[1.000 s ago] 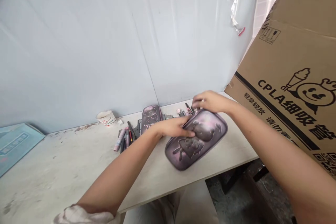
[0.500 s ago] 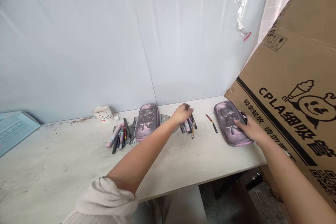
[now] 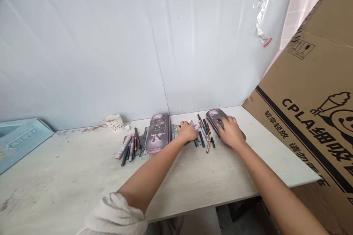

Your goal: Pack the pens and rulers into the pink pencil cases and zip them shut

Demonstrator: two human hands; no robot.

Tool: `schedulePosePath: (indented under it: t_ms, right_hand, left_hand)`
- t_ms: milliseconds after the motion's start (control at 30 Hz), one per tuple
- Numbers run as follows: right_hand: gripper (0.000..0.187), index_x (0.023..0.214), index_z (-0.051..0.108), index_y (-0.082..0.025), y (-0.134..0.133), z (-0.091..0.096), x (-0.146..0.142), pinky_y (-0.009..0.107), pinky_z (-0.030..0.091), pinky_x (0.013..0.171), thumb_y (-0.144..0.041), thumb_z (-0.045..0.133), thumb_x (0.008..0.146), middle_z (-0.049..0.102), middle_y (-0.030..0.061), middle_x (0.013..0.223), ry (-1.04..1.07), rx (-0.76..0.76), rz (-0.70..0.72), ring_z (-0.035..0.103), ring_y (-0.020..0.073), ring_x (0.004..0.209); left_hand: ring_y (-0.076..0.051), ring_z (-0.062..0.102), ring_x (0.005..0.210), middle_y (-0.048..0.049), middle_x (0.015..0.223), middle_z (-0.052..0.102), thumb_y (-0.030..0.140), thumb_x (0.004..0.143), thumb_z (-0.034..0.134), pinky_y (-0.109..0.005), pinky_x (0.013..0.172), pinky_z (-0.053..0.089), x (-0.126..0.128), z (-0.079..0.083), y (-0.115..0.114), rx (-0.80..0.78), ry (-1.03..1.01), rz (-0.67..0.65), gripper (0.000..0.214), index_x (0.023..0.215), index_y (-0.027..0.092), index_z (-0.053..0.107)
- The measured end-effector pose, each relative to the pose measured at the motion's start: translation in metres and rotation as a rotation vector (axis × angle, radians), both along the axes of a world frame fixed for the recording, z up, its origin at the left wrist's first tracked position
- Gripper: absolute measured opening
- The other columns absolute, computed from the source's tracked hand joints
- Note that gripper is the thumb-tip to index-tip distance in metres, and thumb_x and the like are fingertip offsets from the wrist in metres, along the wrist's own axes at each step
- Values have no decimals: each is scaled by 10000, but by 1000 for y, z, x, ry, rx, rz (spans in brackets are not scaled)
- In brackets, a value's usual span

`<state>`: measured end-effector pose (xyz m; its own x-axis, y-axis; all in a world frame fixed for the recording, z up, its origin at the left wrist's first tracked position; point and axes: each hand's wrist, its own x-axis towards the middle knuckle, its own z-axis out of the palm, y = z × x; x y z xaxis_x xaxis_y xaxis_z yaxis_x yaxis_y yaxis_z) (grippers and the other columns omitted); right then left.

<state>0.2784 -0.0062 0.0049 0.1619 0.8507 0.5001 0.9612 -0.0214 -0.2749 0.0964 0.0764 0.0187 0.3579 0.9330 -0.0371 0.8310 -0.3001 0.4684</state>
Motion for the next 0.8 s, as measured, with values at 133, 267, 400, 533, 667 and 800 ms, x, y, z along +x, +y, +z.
schedulePosePath:
  t_ms: [133,267,400,533,667,800]
  right_hand:
    - [346,1019,594,-148,-7,3,-32,371,375,892,-365,360,886,600,125,1023,20,-8,129,490,259,1025]
    - [391,1027,578,-138,-4,10,-65,345,385,856,-435,367,885,625,122,1030,134,-65,270,532,241,1002]
    - [404,767,586,-169,-2,15,-96,284,408,692,-421,305,909,655,58,758,308,-135,446,598,175,748]
    - [384,689,529,-183,-7,9,-113,241,387,594,-417,312,903,622,15,649,517,-108,497,576,131,618]
    - [335,637,510,-192,-23,4,-116,241,345,551,-346,339,880,598,10,605,356,-95,348,545,132,582]
    - [255,637,565,-195,-50,-3,-115,265,330,554,-305,429,822,653,40,674,-28,-183,183,590,170,636]
  left_hand:
    - [-225,557,953,-139,970,599,332,835,373,-344,792,431,-4,17,4,-56,-302,47,261,939,151,529]
    - [-100,456,461,16,535,432,510,879,96,-205,474,401,-6,48,0,-246,-694,40,482,762,185,432]
    - [-56,193,320,99,401,189,688,747,318,-167,337,204,-18,69,-10,-842,-1504,69,500,638,202,361]
    - [-59,142,304,101,384,148,519,762,387,-172,326,102,-28,68,-14,-1025,-1661,91,345,629,201,385]
    - [-63,139,309,91,408,150,437,782,313,-182,336,116,-27,60,-4,-898,-1535,188,288,619,204,356]
    - [-62,140,321,96,442,138,483,806,229,-175,355,147,-25,47,22,-699,-1378,317,329,642,211,314]
